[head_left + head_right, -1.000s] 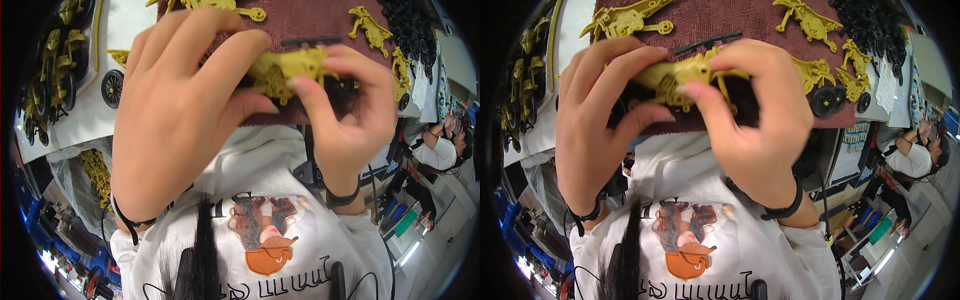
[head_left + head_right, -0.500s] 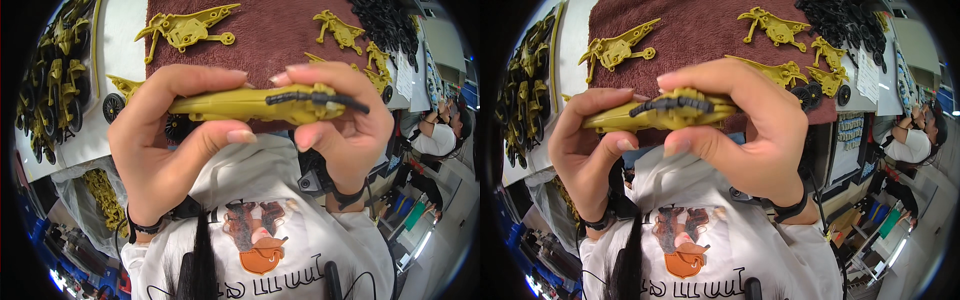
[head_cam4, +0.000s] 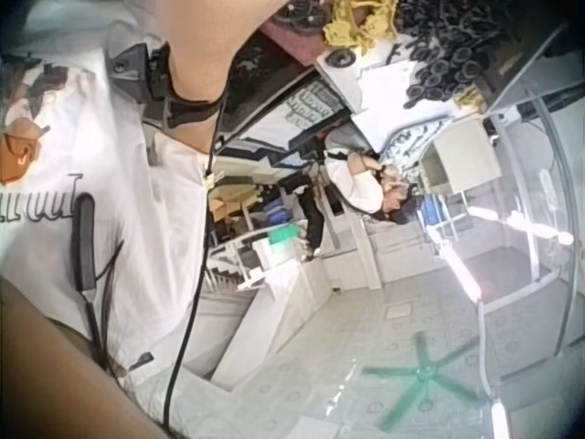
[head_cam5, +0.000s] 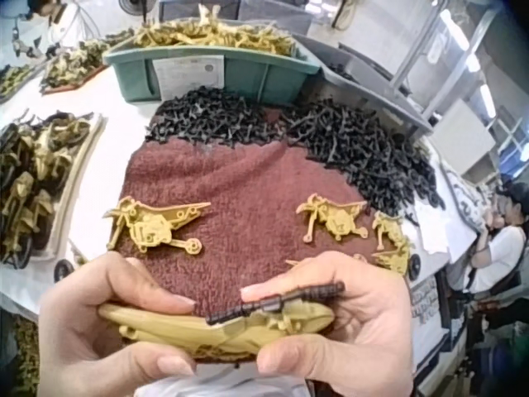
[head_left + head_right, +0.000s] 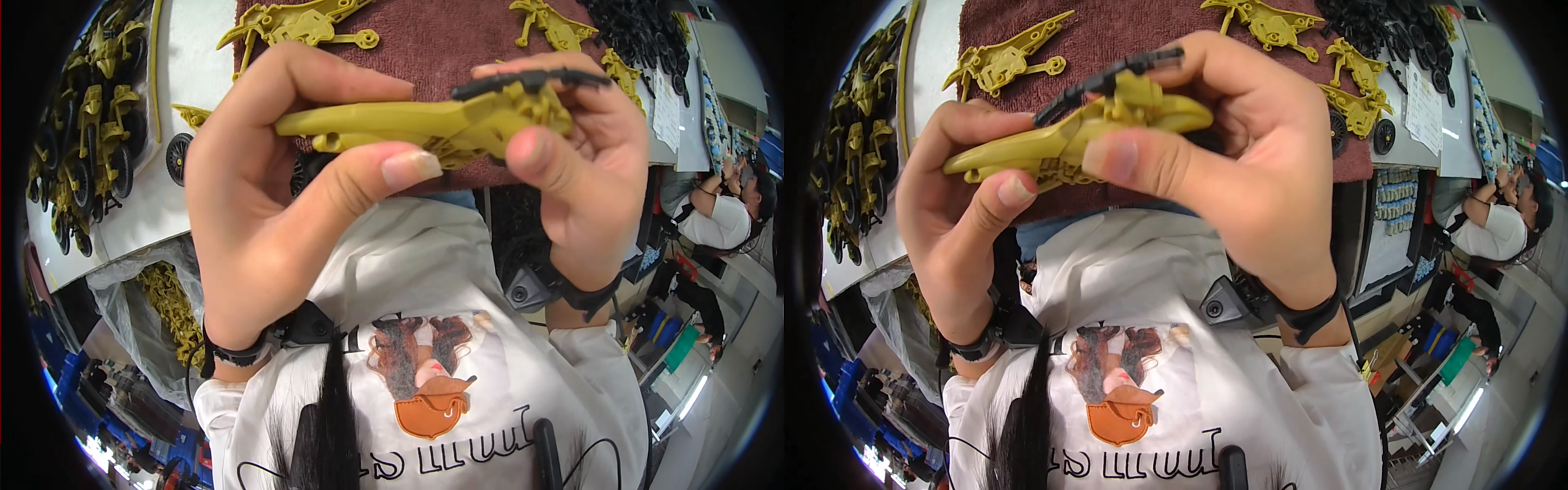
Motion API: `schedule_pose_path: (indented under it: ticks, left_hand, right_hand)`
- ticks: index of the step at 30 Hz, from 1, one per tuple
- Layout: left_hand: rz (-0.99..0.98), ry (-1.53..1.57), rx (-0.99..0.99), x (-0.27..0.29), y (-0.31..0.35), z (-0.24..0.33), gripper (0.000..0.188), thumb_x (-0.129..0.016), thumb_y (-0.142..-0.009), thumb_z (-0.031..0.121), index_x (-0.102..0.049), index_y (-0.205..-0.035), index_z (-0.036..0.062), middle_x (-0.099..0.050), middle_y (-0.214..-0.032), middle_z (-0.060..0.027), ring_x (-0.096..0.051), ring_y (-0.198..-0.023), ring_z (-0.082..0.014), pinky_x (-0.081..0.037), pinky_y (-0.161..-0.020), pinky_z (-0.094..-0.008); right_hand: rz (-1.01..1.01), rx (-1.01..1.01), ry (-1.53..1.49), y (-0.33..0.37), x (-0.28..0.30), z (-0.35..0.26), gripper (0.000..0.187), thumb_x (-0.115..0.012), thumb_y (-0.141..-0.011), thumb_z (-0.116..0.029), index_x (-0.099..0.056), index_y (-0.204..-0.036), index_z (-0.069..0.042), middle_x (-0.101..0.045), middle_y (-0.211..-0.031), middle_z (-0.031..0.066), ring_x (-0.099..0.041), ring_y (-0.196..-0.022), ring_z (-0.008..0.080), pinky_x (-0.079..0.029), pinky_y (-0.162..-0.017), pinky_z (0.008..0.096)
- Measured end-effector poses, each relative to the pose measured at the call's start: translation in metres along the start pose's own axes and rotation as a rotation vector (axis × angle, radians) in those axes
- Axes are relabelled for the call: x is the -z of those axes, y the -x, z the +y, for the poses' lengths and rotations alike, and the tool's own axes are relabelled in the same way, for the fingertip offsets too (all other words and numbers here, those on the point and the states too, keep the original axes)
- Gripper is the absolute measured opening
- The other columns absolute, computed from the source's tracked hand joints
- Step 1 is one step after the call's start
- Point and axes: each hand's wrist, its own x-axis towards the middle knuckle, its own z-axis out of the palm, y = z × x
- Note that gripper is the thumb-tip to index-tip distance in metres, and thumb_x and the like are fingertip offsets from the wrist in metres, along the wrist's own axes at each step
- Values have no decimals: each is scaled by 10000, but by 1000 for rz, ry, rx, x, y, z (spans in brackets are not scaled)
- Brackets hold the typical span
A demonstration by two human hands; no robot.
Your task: Assembling plastic toy motorcycle components including frames and wheels.
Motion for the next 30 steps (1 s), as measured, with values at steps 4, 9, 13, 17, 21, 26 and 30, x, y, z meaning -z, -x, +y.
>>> schedule_pose_path:
  ticks: [4, 9, 13, 17, 21, 26, 30]
  left_hand:
    - [-98, -4, 42, 3, -6, -1, 486, -677, -880, 339, -572, -1119, -71, -644, -1000, -100, -610, -819, -149, -479, -773, -247]
    - [-132, 161, -5, 17, -2, -18, 852, -622, -839, 609, -458, -1262, -112, -628, -1099, -182, -612, -976, -218, -459, -899, -334]
    - [-119, 65, 82, 11, 0, -1, 655, -784, -741, 241, -502, -1226, -99, -625, -1119, -169, -606, -991, -224, -444, -911, -328]
    - [-17, 318, 225, 16, 6, 20, 520, -761, -748, 129, -550, -1176, -75, -659, -1038, -138, -633, -899, -189, -481, -830, -298]
    - [-116, 13, 147, 45, -7, 24, 344, -799, -685, 109, -649, -956, -40, -679, -928, -116, -631, -832, -163, -499, -784, -287]
    - [418, -70, -321, 133, -5, 54, 492, -563, -959, 244, -416, -1357, -4, -649, -1008, -113, -647, -803, -135, -519, -650, -225]
    - [808, -529, -495, 188, -15, 62, 539, -735, -847, 151, -485, -1303, 9, -649, -993, -112, -664, -858, -171, -538, -712, -256]
  right_hand:
    - [-66, -218, -212, -9, 4, 3, 457, -711, -856, -202, -537, -1179, 70, -642, -1113, 185, -643, -1001, 222, -514, -888, 340]
    - [10, -271, -466, -10, 1, 12, 462, -671, -830, -118, -498, -1226, 45, -619, -1144, 204, -637, -1019, 276, -509, -914, 396]
    - [-4, -257, -530, -11, 3, 19, 393, -715, -790, -90, -516, -1116, 4, -630, -1113, 139, -624, -1014, 219, -487, -920, 355]
    - [-32, -149, -454, -4, -17, 2, 430, -803, -727, -5, -551, -1075, 16, -631, -1007, 73, -611, -911, 118, -500, -823, 255]
    - [-89, -4, -262, -7, -30, -1, 581, -873, -681, -148, -541, -1127, 22, -625, -1094, 129, -611, -1048, 201, -454, -969, 313]
    - [-140, 153, -44, -2, -6, -3, 446, -793, -764, -126, -561, -1108, 37, -613, -1061, 137, -601, -979, 197, -465, -880, 302]
    - [-126, 60, -97, -4, -2, -4, 313, -724, -772, -12, -575, -1044, 31, -614, -1003, 118, -595, -921, 168, -470, -842, 280]
